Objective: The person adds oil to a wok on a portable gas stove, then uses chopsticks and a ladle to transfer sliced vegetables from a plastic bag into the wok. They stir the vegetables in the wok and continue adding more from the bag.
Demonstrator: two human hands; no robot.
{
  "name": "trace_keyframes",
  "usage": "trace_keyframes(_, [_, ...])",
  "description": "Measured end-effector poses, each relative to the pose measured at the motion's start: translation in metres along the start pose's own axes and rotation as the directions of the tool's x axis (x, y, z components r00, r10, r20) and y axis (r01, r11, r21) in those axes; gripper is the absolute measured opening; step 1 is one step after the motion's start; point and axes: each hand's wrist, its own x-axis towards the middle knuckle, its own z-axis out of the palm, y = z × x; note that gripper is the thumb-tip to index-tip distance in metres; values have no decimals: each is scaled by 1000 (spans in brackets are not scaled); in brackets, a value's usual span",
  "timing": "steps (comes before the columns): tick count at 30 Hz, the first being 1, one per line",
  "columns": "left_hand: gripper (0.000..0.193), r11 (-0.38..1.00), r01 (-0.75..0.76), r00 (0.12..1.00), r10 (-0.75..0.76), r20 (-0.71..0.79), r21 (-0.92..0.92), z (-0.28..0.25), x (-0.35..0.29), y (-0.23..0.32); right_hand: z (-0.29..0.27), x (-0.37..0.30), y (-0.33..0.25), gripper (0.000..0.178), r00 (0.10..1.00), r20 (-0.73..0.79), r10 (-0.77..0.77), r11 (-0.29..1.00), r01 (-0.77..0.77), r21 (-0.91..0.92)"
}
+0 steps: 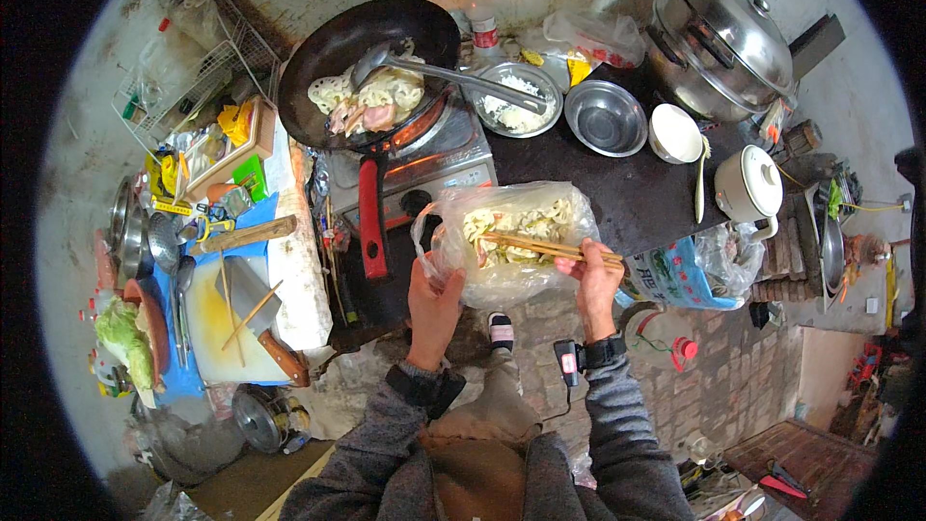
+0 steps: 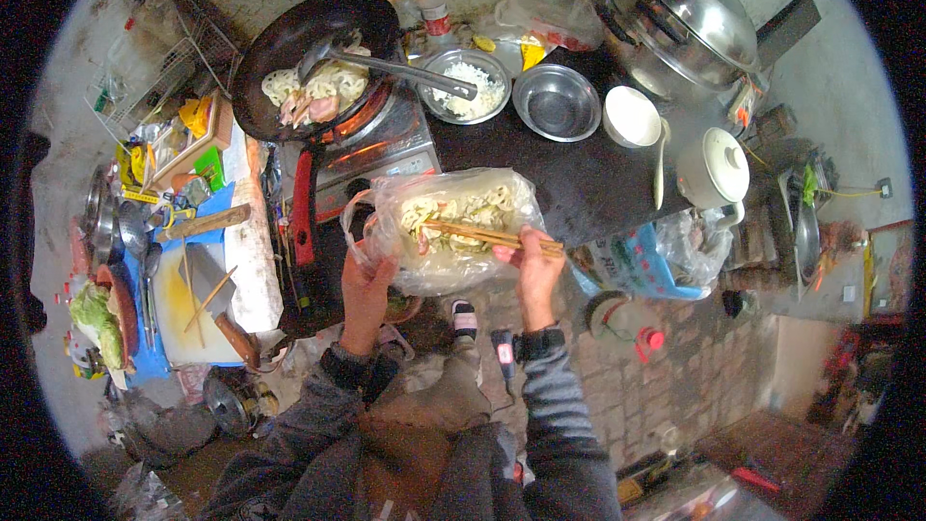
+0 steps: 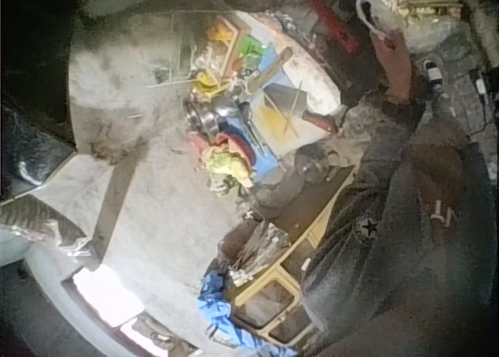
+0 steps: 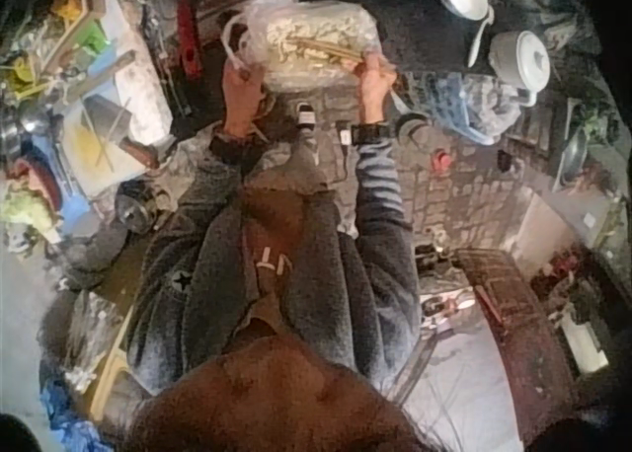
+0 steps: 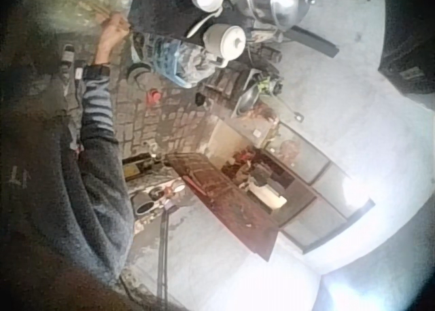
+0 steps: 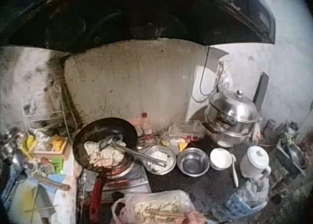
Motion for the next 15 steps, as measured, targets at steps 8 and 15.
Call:
trace_keyframes(8, [28, 988, 143, 990, -142, -12, 58, -13, -7, 15, -10, -15, -36, 23, 999, 0, -36, 999, 36, 4])
trace_keyframes(15, [28, 997, 63, 998, -63, -8, 43, -19, 1, -5, -2, -33, -79, 26, 982, 45, -186, 982, 187, -27])
